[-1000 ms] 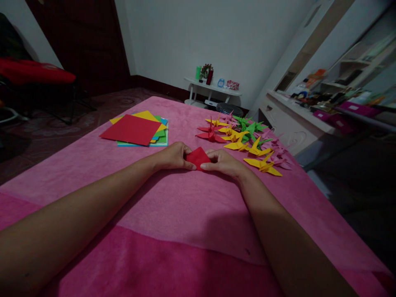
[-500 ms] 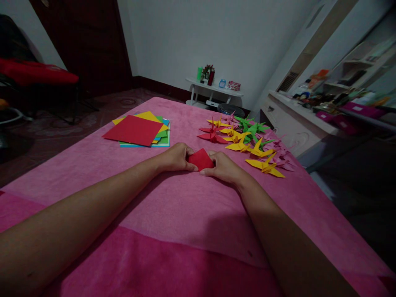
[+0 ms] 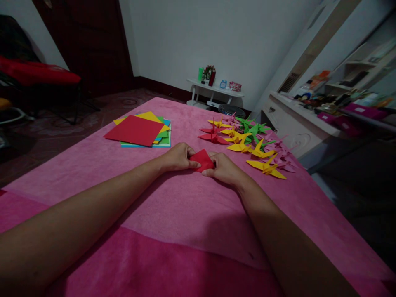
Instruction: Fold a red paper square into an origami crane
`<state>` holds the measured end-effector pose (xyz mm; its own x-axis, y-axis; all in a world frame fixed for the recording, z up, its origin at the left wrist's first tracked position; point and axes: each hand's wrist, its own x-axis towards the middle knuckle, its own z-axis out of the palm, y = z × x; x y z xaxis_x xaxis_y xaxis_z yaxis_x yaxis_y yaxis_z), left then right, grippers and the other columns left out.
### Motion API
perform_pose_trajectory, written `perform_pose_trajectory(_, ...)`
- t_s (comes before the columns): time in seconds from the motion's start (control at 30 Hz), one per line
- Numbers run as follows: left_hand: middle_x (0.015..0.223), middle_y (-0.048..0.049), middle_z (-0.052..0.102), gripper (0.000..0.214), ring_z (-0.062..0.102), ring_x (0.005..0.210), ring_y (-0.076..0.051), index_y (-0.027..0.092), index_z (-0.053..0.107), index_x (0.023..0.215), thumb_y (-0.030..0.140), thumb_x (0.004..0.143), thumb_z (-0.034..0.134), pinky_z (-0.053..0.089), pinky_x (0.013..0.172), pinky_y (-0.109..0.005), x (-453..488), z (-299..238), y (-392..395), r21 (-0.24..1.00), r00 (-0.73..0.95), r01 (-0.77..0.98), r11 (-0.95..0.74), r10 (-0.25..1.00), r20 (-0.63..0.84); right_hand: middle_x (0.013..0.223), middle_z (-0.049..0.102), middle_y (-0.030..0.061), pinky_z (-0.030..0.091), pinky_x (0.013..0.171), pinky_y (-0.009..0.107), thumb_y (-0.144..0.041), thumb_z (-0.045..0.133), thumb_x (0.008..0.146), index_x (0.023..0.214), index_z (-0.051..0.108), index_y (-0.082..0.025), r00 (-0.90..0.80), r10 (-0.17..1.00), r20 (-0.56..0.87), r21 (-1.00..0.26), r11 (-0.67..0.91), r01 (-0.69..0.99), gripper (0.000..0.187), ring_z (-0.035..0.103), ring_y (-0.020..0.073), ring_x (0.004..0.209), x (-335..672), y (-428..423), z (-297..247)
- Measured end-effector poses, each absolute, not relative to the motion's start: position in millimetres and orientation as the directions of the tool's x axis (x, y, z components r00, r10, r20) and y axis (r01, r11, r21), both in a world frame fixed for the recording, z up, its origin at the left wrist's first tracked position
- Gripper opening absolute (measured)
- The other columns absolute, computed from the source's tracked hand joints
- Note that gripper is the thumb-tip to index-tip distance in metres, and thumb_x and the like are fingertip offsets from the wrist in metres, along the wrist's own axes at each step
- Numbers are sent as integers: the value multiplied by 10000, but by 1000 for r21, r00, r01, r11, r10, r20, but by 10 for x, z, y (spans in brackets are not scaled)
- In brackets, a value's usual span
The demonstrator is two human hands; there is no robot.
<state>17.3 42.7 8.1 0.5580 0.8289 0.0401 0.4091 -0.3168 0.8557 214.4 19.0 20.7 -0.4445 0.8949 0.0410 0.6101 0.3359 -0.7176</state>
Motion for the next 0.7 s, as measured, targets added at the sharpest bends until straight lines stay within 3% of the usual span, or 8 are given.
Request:
perform_pose_trajectory(0.23,495,48,336,353,261,432,-49,150,442,508,366,734,605,156,417,-212,191,20,439,874,559,361,-325,826,77,682,494,-16,308,534,229,-181,665,608,572,553,-150,-449,894,20,-702,332,630,122,439,105,605,2136,212,192)
perform_pose_trajectory(0.47,489,49,341,337,273,438,-51,144,456,517,344,762,570,167,426,-206,188,5,447,852,562,386,-355,823,89,627,444,-13,321,557,250,-253,586,700,500,497,-160,-413,909,57,-710,327,623,238,441,112,591,2109,248,159)
perform_pose_trajectory(0.7,609,36,500,163,427,527,-75,119,600,711,253,662,677,321,499,-191,65,111,448,905,721,300,-301,693,-9,679,497,-3,359,616,254,-267,569,741,555,562,-155,-462,884,69,-724,363,586,217,474,122,643,2131,242,157)
